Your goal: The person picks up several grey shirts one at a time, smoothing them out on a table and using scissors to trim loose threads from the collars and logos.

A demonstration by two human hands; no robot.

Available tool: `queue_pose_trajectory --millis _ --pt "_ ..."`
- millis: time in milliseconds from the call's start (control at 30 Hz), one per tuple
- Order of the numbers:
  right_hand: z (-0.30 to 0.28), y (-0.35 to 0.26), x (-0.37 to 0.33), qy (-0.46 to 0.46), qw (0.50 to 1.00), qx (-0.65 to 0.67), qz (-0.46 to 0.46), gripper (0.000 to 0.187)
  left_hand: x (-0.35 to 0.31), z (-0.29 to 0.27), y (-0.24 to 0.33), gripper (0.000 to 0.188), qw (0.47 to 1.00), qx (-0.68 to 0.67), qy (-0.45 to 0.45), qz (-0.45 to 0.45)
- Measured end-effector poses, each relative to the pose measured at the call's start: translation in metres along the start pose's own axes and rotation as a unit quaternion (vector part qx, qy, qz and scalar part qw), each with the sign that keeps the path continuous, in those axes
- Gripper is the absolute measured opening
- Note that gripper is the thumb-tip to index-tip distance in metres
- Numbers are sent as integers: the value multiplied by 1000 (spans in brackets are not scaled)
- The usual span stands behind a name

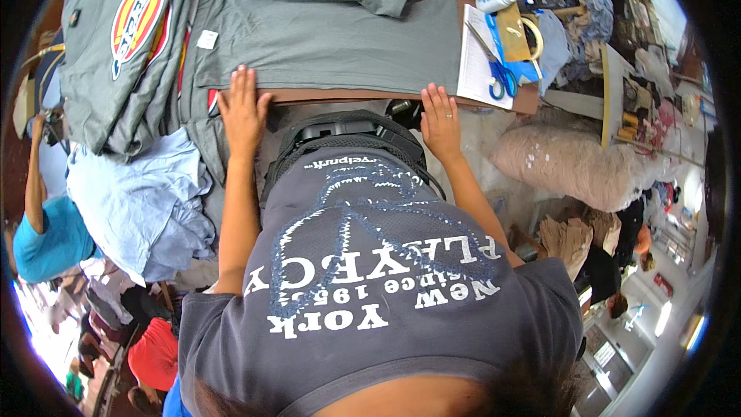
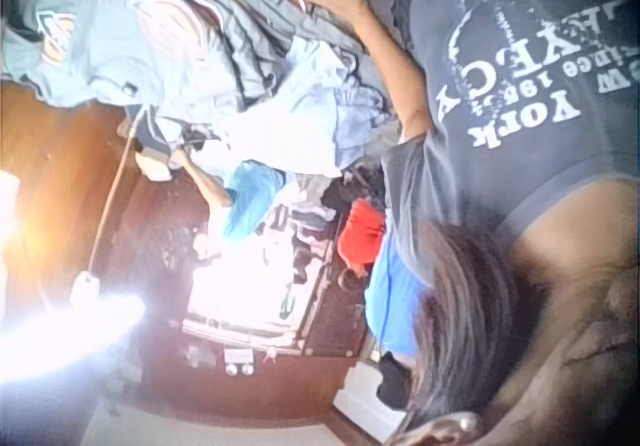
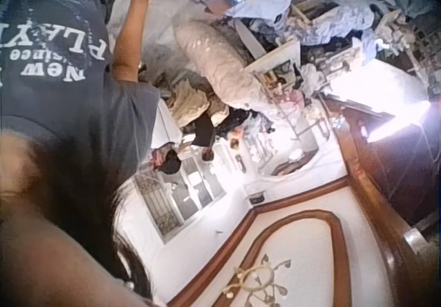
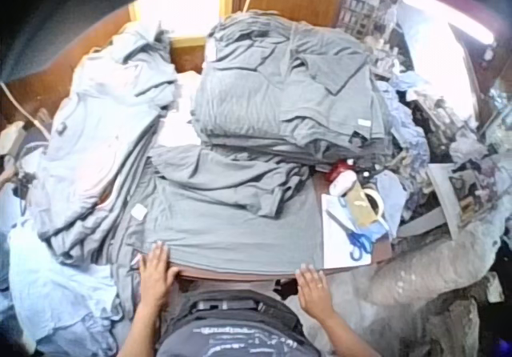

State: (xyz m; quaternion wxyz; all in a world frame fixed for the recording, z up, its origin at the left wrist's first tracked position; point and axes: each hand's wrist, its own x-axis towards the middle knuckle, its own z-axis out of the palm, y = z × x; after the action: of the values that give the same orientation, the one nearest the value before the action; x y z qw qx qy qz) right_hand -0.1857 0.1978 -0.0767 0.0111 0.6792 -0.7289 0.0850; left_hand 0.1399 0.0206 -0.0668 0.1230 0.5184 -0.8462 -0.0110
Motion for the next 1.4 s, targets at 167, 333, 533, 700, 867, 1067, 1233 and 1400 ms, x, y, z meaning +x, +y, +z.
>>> queue_pose_trajectory --millis 167,333,533,700,867,1067,1233,1400 --pt "-14 3 0 48 997 56 -10 41 8 -7 0 36 993 -93 64 -27" --pt "-45 29 26 193 970 114 89 25 4 -17 5 27 854 -431 57 -287" --pt "-46 102 33 176 971 17 163 31 5 -13 9 33 494 -762 40 -418" --pt "-49 118 32 49 965 61 250 36 12 -14 15 30 505 -732 19 -457" --pt "-61 125 46 -3 963 50 264 37 19 -16 14 32 656 -598 -75 -455" --pt "-72 131 59 -121 897 304 297 37 30 -8 16 34 793 -421 -91 -431" --pt "-64 66 84 -130 822 508 224 39 30 -2 12 33 905 -239 -78 -344" --pt "-34 33 93 -159 796 557 175 39 29 -14 26 27 907 -260 15 -332"
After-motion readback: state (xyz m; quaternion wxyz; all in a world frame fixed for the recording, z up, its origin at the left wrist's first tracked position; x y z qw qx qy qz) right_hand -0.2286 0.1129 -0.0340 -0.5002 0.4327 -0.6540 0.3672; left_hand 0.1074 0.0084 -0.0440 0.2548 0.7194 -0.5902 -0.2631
